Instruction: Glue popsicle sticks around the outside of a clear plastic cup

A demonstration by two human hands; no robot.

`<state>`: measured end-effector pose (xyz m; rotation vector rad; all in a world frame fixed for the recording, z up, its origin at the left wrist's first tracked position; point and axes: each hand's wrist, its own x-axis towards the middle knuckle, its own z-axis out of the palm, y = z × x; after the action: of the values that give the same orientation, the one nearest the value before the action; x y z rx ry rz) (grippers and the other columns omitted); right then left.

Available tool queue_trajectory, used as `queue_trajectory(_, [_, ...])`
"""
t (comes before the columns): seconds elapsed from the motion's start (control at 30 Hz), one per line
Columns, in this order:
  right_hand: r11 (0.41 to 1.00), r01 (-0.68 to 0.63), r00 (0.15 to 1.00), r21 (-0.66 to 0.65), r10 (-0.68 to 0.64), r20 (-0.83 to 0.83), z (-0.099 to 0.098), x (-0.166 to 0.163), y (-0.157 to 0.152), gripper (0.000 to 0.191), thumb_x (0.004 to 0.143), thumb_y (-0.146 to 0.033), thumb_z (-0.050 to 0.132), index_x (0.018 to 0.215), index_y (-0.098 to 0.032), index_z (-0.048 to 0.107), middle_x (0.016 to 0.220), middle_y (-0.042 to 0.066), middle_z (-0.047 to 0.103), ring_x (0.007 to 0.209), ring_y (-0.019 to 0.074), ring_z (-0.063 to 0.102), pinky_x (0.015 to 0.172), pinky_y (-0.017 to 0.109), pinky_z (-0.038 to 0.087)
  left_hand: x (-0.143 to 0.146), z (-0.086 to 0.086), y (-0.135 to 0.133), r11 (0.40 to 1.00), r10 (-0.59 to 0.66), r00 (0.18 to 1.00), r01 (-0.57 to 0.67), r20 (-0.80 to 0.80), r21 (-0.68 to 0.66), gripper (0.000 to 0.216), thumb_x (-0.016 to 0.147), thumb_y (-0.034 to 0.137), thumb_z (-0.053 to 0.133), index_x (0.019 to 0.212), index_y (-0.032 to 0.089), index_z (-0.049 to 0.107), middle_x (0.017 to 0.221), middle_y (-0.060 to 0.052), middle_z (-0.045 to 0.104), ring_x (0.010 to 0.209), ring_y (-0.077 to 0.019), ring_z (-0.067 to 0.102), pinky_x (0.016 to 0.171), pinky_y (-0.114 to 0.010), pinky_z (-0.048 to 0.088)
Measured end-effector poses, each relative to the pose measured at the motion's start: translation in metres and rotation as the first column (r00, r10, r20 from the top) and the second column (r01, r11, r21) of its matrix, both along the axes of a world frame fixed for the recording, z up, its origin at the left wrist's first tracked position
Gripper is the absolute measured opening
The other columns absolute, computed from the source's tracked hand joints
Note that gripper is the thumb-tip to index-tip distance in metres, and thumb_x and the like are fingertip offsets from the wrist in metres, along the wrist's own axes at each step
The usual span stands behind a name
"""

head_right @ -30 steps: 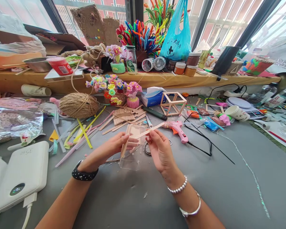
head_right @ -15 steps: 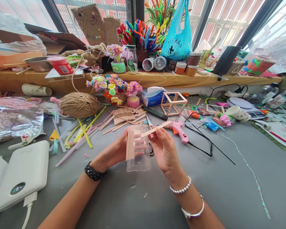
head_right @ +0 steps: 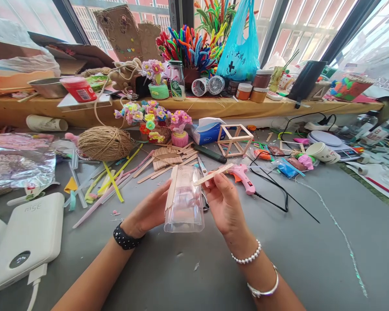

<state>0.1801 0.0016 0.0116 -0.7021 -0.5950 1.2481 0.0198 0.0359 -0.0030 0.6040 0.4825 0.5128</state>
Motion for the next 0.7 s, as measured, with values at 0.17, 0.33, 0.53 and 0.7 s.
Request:
queue_trajectory(0.17, [0.999, -0.051, 0.998, -0.002, 0.051, 0.024, 0.003, 0.002, -0.001, 0.012, 0.066, -0.033, 0.068, 0.065, -0.023, 0.062, 0.061, -0.003, 0.047, 0.06, 0.01, 0.043, 0.066, 0.025, 0.046, -0.001, 0.005, 0.0, 0.989, 0.137, 0.99, -0.135, -0.036, 0.055, 0.04, 0.078, 0.043, 0.053, 0.106, 0.016, 0.057, 0.107, -0.012, 0.062, 0.105, -0.0279, 0.055, 0.09, -0.044, 0.041])
queue_trajectory(0.33, [0.998, -0.058, 0.983, -0.009, 0.059, 0.173, 0.007, 0.008, -0.005, 0.009, 0.065, -0.028, 0.069, 0.07, -0.022, 0.065, 0.065, -0.002, 0.052, 0.06, 0.0095, 0.045, 0.064, 0.024, 0.044, -0.004, 0.005, 0.001, 0.904, 0.325, 0.934, -0.261, -0.147, 0.338, 0.046, 0.073, 0.041, 0.06, 0.112, 0.019, 0.052, 0.114, -0.01, 0.059, 0.108, -0.029, 0.052, 0.09, -0.043, 0.041])
queue_trajectory(0.53, [0.995, -0.095, 0.94, -0.022, 0.097, 0.328, 0.01, 0.009, -0.011, 0.009, 0.066, -0.029, 0.068, 0.073, -0.023, 0.069, 0.07, 0.0, 0.06, 0.063, 0.0101, 0.049, 0.061, 0.023, 0.043, -0.009, 0.006, 0.001, 0.872, 0.348, 0.914, -0.235, -0.207, 0.429, 0.044, 0.077, 0.043, 0.056, 0.113, 0.019, 0.049, 0.112, -0.009, 0.059, 0.107, -0.0273, 0.051, 0.088, -0.038, 0.041])
queue_trajectory(0.7, [0.99, -0.142, 0.89, 0.001, 0.128, 0.439, 0.008, 0.01, -0.011, 0.012, 0.067, -0.033, 0.068, 0.074, -0.023, 0.069, 0.072, 0.002, 0.062, 0.065, 0.0128, 0.052, 0.057, 0.024, 0.042, -0.008, 0.009, 0.001, 0.864, 0.365, 0.908, -0.247, -0.207, 0.44, 0.044, 0.076, 0.045, 0.056, 0.11, 0.018, 0.051, 0.109, -0.01, 0.06, 0.104, -0.0273, 0.051, 0.082, -0.035, 0.042])
